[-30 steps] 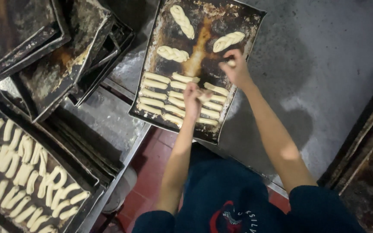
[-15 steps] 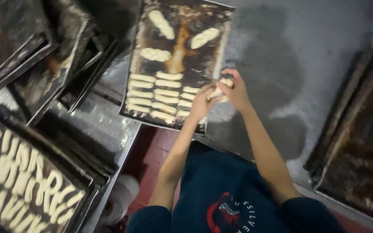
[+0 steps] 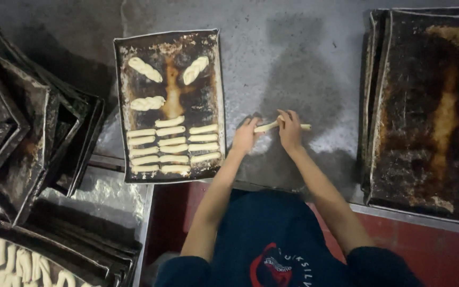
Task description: Braiding strips of dough into loaves and placing them on baking trays in a bakery.
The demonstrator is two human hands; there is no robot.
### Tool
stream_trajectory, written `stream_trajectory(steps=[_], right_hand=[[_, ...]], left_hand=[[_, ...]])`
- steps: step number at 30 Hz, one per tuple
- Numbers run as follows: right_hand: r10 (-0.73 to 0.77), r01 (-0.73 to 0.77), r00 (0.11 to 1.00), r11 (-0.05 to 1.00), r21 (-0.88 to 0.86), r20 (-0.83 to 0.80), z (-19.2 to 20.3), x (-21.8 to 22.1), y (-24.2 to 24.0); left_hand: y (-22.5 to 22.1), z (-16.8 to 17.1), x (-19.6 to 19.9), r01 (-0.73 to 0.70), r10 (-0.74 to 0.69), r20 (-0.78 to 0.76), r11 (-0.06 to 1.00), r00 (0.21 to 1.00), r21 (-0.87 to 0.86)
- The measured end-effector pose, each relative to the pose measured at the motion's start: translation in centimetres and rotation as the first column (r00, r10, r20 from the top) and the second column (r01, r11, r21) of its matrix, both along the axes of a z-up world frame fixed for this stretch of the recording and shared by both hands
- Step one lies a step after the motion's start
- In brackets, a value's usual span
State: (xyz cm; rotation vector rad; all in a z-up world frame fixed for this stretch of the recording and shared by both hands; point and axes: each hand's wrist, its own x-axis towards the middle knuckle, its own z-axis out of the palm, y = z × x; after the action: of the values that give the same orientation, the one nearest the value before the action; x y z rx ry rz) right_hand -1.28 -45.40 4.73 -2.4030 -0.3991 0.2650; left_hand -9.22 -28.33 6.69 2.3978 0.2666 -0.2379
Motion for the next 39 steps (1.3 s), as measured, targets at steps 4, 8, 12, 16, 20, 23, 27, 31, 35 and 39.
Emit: stream_trajectory(steps=[4, 8, 12, 16, 20, 23, 27, 31, 35, 39], right_hand=[[0.016, -0.038, 0.916, 0.998, 0.046, 0.401, -1.0, -0.9, 0.3], [0.219, -0.109, 0.880, 0.957, -0.270, 0.421, -3.4, -1.7, 0.2], [0.297, -0.210, 0.929, 0.915, -0.344, 0.222, 2.2, -2.5, -0.8], [0.145, -0.108, 0.987, 0.916, -0.387, 0.066, 0.6, -1.5, -5.3], [0.005, 0.012, 0.984, 0.995, -0.098, 0.177, -6.5, -0.1, -10.3], [-0.096, 0.125, 0.977, 0.982, -0.141, 0.193, -3.8, -0.8, -12.8], [-0.106, 0.146, 0.978, 0.964, -0.222, 0.181, 1.0, -3.4, -12.0], [-0.037, 0.094, 0.968, 0.971, 0.222, -0.248, 9.0, -6.5, -6.8], [0.072, 0.358, 0.791, 0.750, 0.556, -0.607, 6.8, -6.5, -5.3], [-0.083, 0.257, 0.866, 0.920, 0.297, -0.493, 4.7, -3.9, -6.0]], left_hand=[[1.9, -0.4, -0.4, -0.072, 0.070, 0.066, 0.997, 0.995, 0.034], [1.8, -1.1, -0.7, -0.119, 0.137, -0.074, 0.971, 0.988, 0.207], [-0.7, 3.3, -0.5, -0.113, 0.163, -0.151, 0.949, 0.975, 0.293], [-5.6, 8.3, 0.9, -0.023, 0.049, -0.097, 0.967, 0.994, 0.253], [-8.6, -2.1, 2.6, 0.277, -0.193, -0.227, 0.855, 0.955, 0.439], [-8.4, 2.9, 1.9, 0.262, -0.173, -0.268, 0.901, 0.948, 0.346], [-7.8, 1.5, 2.4, 0.071, -0.044, -0.187, 0.987, 0.981, 0.141], [-9.1, 0.5, 2.4, -0.529, 0.551, -0.229, 0.479, 0.802, -0.701], [-9.4, -2.6, 1.1, -0.424, 0.570, -0.500, -0.273, 0.652, -0.864], [-8.8, -5.3, -2.1, -0.517, 0.676, -0.212, 0.288, 0.706, -0.806]])
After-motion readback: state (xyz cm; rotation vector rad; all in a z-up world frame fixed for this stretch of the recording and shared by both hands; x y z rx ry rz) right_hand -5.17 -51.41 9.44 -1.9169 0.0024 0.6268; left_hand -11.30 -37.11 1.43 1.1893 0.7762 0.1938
